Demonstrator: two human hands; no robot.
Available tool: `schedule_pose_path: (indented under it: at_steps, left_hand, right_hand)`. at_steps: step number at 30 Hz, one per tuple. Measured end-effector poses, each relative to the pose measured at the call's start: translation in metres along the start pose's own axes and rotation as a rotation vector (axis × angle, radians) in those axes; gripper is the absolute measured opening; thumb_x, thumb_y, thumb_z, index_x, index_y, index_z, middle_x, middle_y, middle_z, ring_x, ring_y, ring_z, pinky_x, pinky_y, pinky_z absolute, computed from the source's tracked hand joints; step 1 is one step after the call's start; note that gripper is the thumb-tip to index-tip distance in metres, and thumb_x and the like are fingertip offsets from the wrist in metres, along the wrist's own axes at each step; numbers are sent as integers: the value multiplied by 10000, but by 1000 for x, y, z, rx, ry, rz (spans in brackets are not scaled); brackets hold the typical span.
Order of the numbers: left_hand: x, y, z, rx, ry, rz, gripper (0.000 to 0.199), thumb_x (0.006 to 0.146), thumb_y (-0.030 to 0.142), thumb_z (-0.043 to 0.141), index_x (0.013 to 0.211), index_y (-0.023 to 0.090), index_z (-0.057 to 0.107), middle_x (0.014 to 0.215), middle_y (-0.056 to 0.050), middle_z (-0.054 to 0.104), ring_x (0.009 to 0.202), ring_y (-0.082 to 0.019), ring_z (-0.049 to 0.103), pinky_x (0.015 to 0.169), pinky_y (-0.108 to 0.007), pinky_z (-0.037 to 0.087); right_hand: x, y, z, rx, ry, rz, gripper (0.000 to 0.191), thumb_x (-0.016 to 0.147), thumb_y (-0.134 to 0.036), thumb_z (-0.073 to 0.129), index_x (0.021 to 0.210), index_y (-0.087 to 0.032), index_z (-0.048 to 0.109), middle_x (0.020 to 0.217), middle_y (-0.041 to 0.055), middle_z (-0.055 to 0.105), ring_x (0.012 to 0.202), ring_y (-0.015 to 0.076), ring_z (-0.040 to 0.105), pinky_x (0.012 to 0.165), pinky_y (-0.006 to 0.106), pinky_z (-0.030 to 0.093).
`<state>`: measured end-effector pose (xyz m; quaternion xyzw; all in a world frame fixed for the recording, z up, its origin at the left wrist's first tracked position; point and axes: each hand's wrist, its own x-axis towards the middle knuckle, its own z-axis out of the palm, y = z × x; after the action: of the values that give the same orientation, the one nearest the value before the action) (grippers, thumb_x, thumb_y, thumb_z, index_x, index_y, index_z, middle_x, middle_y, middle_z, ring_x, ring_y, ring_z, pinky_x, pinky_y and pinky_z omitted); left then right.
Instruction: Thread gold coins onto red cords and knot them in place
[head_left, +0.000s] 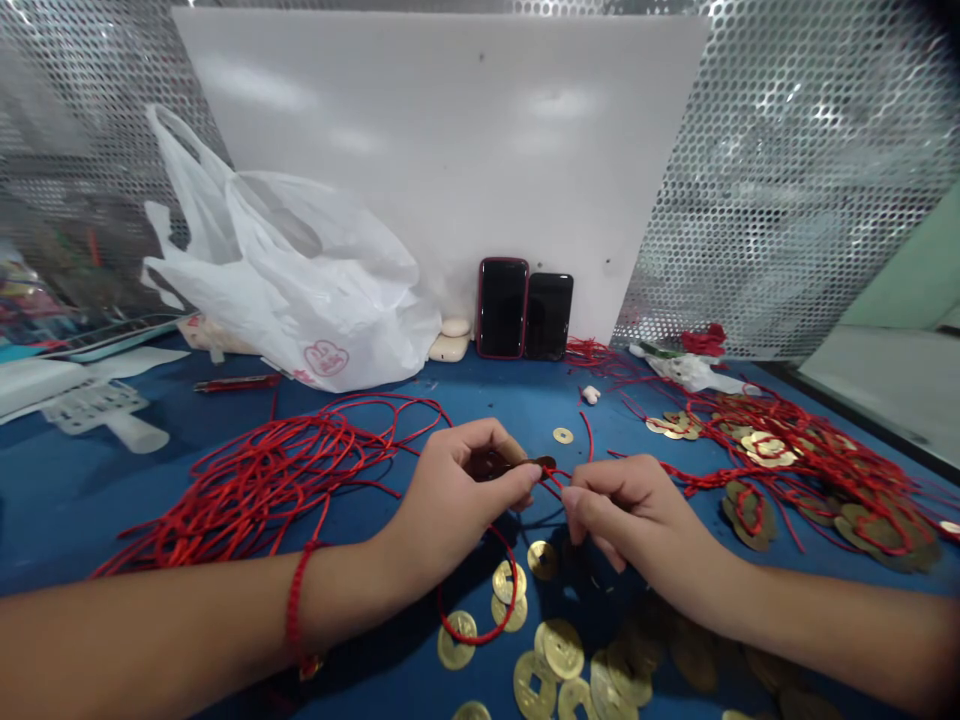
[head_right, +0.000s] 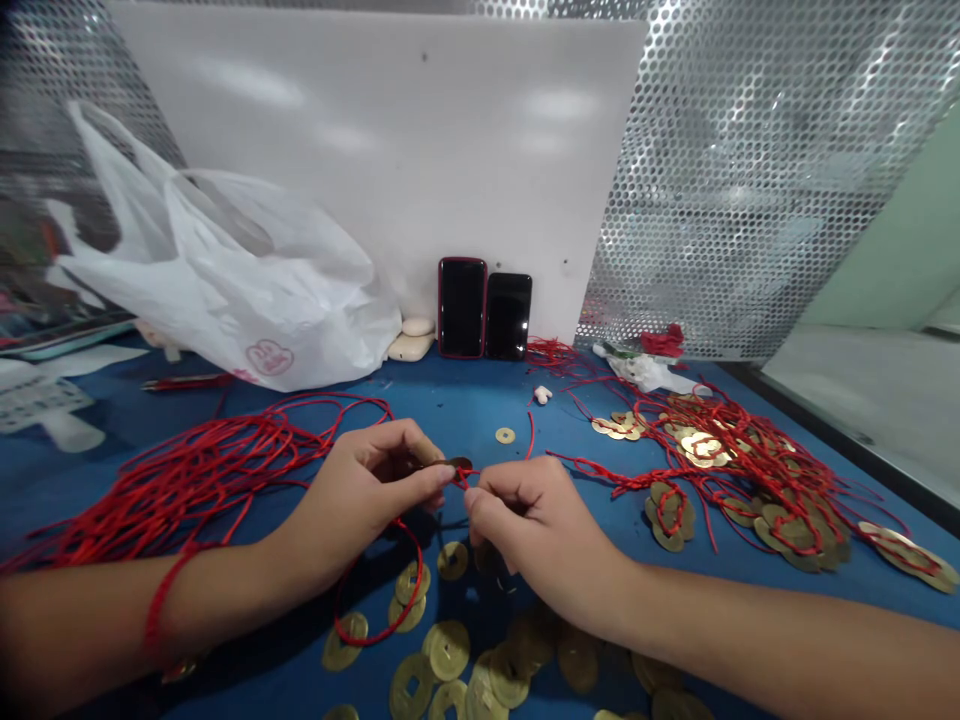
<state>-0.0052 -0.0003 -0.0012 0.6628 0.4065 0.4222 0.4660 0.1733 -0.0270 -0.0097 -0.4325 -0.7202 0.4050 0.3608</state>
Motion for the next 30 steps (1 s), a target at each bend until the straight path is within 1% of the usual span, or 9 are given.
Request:
schedule_pose_path:
  at_steps: [4, 8, 12, 15, 17, 19, 21, 23, 30]
  left_hand:
    - [-1, 1, 1, -10, -13, 11, 167, 707, 275, 672, 651, 142, 588, 597, -8, 618, 552, -105, 572, 532, -216, 464]
    - [-3, 2, 1, -23, -19, 20, 165, 701, 277, 681, 662, 146, 590, 597, -9, 622, 556, -109, 580, 527, -214, 465]
    - [-4, 1, 2, -25, -22, 19, 151, 701, 266, 684, 667, 149, 596, 578, -3, 618, 543, -108, 582, 519, -210, 463]
    - [-4, 1, 1, -21, -22, 33, 139, 709, 260, 679, 672, 150, 603, 585, -4, 625, 546, -106, 584, 520, -206, 463]
    - [-5, 1, 1, -16, -28, 46, 138, 714, 260, 675, 669, 151, 604, 586, -4, 625, 544, -103, 579, 517, -204, 458]
    - [-5, 1, 1, -12, -40, 59, 139, 717, 259, 672, 664, 152, 601, 583, -3, 621, 542, -101, 573, 515, -203, 454]
    - [-5, 2, 1, -12, -50, 72, 139, 717, 256, 670, 660, 153, 596, 582, -1, 618, 546, -100, 569, 519, -204, 452]
    - [-6, 2, 2, -11, -55, 81, 143, 712, 251, 672, 650, 154, 587, 585, 2, 614, 550, -99, 565, 525, -204, 450]
    - [-9, 4, 3, -10, -65, 91, 155, 710, 266, 671, 659, 154, 577, 600, 6, 605, 561, -94, 547, 534, -204, 440]
  right_hand:
    - [2, 1, 2, 22, 16, 33, 356, 878, -373, 461, 618, -159, 578, 432, -34, 458, 400, 65, 418, 410, 193, 302]
    - [5, 2, 3, 4, 51, 46, 379, 880, -420, 467, 621, -161, 563, 498, -17, 503, 463, 79, 456, 448, 206, 339]
    - [6, 5, 2, -125, 204, -24, 310, 831, -422, 552, 650, -171, 525, 571, -18, 485, 540, 94, 444, 492, 219, 358]
    - [6, 5, 0, -235, 370, -123, 223, 778, -387, 624, 834, -190, 537, 773, 15, 547, 716, 137, 506, 617, 254, 426]
    - [5, 3, -2, -299, 405, -195, 234, 779, -357, 623, 933, -207, 532, 922, 44, 558, 868, 175, 517, 727, 294, 443]
    - [4, 1, -3, -321, 315, -238, 157, 826, -326, 564, 933, -215, 533, 973, 52, 553, 932, 186, 506, 793, 316, 434]
    - [2, -2, -4, -289, 175, -235, 90, 875, -292, 489, 891, -213, 530, 937, 42, 555, 898, 171, 505, 797, 309, 428]
    - [1, -3, -4, -225, 82, -207, 95, 897, -273, 450, 872, -209, 516, 896, 30, 550, 848, 153, 499, 775, 291, 426]
    - [3, -1, -7, 40, -49, -93, 163, 904, -357, 454, 892, -200, 495, 854, 17, 503, 779, 126, 462, 701, 245, 424]
